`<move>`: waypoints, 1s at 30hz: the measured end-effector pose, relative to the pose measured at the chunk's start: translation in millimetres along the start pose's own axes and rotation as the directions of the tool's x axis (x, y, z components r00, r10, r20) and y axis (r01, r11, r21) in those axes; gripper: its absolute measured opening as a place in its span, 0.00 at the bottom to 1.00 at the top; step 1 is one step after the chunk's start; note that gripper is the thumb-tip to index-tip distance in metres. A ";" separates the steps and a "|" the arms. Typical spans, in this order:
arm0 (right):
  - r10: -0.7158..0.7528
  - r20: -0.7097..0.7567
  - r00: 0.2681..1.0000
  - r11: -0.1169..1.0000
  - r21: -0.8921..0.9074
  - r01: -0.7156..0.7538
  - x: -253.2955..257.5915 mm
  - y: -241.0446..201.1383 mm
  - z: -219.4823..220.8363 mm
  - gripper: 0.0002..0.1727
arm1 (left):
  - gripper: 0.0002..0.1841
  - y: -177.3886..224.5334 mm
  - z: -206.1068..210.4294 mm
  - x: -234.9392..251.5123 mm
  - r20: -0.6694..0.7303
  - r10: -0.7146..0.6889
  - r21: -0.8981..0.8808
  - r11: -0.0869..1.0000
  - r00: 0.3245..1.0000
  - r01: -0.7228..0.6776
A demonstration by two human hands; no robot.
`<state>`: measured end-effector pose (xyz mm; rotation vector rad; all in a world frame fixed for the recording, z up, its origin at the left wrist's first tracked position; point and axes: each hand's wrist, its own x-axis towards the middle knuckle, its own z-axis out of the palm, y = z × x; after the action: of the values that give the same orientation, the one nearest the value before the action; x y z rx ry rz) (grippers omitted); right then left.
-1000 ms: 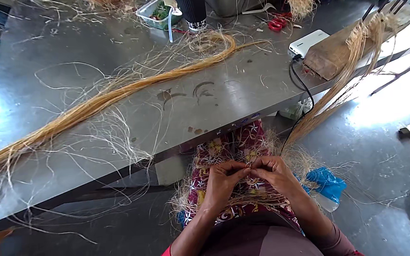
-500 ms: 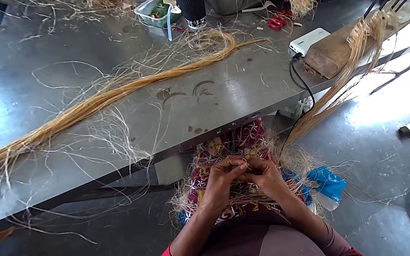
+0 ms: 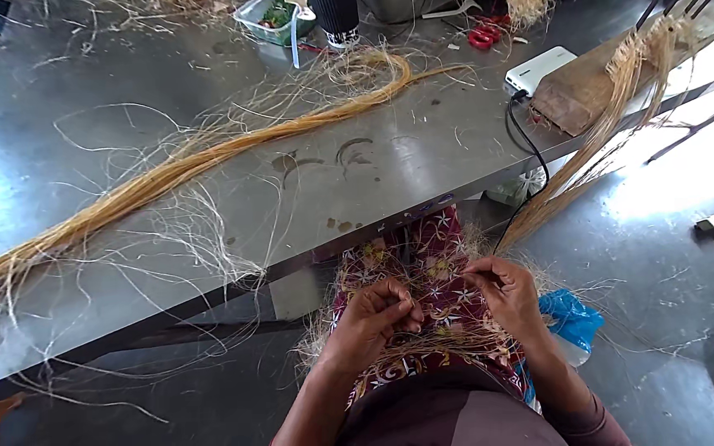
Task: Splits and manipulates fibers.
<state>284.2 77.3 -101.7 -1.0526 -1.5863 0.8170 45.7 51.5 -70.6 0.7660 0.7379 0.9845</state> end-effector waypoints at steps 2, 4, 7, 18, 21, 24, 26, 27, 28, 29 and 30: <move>0.097 -0.098 0.990 0.980 0.183 -0.078 -3.5 1.2 11.6 0.04 | 0.07 -3.9 -2.3 1.2 0.073 0.023 -0.022 1.000 0.997 -0.022; 0.303 -0.062 0.951 0.865 0.437 -0.247 -9.4 -3.8 23.7 0.04 | 0.06 -9.2 -2.9 3.6 0.126 0.008 -0.034 0.999 0.992 -0.003; 0.459 0.155 0.875 0.653 0.609 -0.450 -17.7 -10.6 35.1 0.06 | 0.07 -16.8 0.8 7.8 0.133 -0.058 -0.043 0.997 0.989 0.065; 0.367 0.237 0.899 0.830 0.352 -0.432 -16.8 -24.2 26.2 0.08 | 0.11 -18.8 16.2 12.2 -0.154 -0.078 0.132 0.986 0.985 0.099; 0.361 0.215 0.908 0.859 0.303 -0.413 -16.2 -19.6 29.2 0.06 | 0.10 -20.1 18.9 12.1 -0.193 -0.032 0.211 0.975 0.981 0.074; 0.314 0.161 0.935 0.894 0.280 -0.349 -20.2 -16.4 33.7 0.06 | 0.09 -23.4 22.8 12.0 -0.270 0.062 0.296 0.955 0.961 0.022; 0.252 0.083 0.964 0.912 0.312 -0.265 -25.9 -12.1 40.4 0.06 | 0.09 -27.2 25.8 12.0 -0.300 0.107 0.306 0.952 0.948 -0.010; 0.217 0.041 0.975 0.918 0.330 -0.218 -28.9 -9.3 44.5 0.06 | 0.09 -29.2 27.1 12.3 -0.309 0.116 0.290 0.957 0.944 -0.023; 0.188 0.009 0.982 0.920 0.348 -0.179 -31.7 -6.1 48.1 0.06 | 0.09 -30.6 28.5 12.7 -0.321 0.113 0.264 0.964 0.940 -0.025; 0.164 -0.017 0.986 0.920 0.363 -0.147 -33.9 -2.2 51.0 0.06 | 0.10 -31.3 29.8 13.2 -0.339 0.096 0.231 0.973 0.936 -0.016; 0.144 -0.032 0.989 0.919 0.376 -0.122 -35.1 1.5 52.9 0.06 | 0.10 -31.5 30.8 14.1 -0.357 0.073 0.197 0.980 0.931 -0.001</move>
<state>236.8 45.5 -129.4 -0.9029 -1.2525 1.1200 89.9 46.5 -83.2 0.7771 1.1582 1.1149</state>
